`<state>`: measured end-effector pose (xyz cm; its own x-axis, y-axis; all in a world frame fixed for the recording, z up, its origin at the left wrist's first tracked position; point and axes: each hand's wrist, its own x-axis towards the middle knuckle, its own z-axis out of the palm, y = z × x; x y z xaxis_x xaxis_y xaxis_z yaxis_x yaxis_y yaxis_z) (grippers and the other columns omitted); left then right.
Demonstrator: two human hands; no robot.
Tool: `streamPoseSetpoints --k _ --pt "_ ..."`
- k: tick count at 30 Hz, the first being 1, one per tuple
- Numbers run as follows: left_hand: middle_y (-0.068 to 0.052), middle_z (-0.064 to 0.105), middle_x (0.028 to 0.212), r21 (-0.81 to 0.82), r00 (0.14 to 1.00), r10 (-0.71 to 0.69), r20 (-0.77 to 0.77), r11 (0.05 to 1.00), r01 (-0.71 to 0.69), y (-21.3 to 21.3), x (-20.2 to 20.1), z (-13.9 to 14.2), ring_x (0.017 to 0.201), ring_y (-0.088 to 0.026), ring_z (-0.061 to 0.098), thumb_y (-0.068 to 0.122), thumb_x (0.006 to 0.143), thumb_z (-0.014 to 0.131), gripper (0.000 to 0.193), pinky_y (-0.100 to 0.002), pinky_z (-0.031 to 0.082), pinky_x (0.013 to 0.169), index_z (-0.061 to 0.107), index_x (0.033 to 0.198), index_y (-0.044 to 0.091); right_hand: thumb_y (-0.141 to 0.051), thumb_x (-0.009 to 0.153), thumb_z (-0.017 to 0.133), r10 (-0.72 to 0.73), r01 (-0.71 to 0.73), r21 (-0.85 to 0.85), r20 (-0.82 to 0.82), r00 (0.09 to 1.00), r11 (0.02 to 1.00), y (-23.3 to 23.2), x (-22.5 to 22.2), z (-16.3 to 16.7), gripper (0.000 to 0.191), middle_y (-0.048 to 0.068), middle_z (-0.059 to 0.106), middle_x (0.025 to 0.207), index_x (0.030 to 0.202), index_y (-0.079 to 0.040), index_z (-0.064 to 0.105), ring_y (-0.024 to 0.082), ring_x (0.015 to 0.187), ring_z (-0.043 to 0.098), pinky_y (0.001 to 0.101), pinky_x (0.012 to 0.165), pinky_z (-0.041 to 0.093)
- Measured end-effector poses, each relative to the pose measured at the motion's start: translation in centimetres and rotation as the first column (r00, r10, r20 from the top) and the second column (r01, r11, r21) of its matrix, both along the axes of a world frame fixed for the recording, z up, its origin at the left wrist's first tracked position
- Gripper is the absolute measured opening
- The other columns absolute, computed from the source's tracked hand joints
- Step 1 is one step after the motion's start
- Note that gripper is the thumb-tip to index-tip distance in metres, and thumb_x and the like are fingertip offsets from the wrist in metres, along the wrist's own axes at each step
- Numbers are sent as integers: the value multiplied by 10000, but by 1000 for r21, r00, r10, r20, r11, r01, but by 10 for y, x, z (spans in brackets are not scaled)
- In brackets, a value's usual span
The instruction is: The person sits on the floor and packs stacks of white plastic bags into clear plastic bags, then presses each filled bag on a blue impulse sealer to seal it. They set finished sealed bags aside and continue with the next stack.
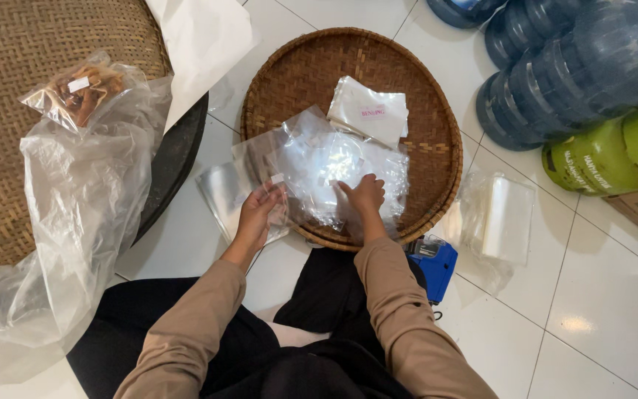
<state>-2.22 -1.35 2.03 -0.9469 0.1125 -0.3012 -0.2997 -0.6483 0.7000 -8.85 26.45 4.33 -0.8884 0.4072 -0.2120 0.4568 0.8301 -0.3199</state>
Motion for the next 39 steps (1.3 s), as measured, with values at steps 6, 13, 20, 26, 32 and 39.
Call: streamPoseSetpoints --k 6,13,20,26,32,39 --pt "-160 662 1326 23 1000 8 -22 1000 -8 -2 0 -12 1150 -237 634 69 1054 536 380 -368 539 906 489 1427 15 -221 693 932 -63 63 -175 3 998 983 -9 2 -5 868 228 615 1121 1349 -21 398 362 996 668 448 846 560" --pt "-127 608 1413 32 999 -7 50 999 5 0 2 7 1261 -228 610 144 1027 534 463 -393 539 1014 450 1475 62 -65 974 723 -278 -252 -622 -626 729 741 5 -10 13 306 170 718 944 1194 -22 515 200 707 661 349 627 530" --pt "-97 657 1282 -136 999 34 16 990 -32 12 8 13 1155 -191 635 124 991 639 401 -354 525 955 539 1359 2 -162 1006 722 236 -394 -754 -316 919 525 -65 19 2 300 167 738 1016 1224 -25 567 223 854 684 363 735 552" --pt "-93 705 1174 -87 977 213 7 973 -212 6 5 -8 1032 -182 653 58 975 643 311 -310 535 910 603 1273 -23 -359 627 958 493 -425 248 -444 748 870 -25 -11 -1 1042 303 458 1424 1407 51 401 482 1317 464 583 1024 407" --pt "-117 688 1165 -35 976 216 11 976 -215 9 2 -24 1053 -194 665 27 959 704 267 -333 551 933 629 1204 -49 -311 653 930 304 -322 -95 -165 938 942 1 -15 -3 938 208 558 1348 1429 -49 474 347 1200 581 412 1001 491" --pt "-124 633 1178 25 980 186 65 982 -188 7 -3 -17 1064 -221 624 91 1069 618 222 -389 521 959 582 1252 -29 -222 1037 636 -25 -175 -446 -406 913 878 -10 -20 15 189 88 726 809 1117 -51 643 221 644 610 385 606 489"
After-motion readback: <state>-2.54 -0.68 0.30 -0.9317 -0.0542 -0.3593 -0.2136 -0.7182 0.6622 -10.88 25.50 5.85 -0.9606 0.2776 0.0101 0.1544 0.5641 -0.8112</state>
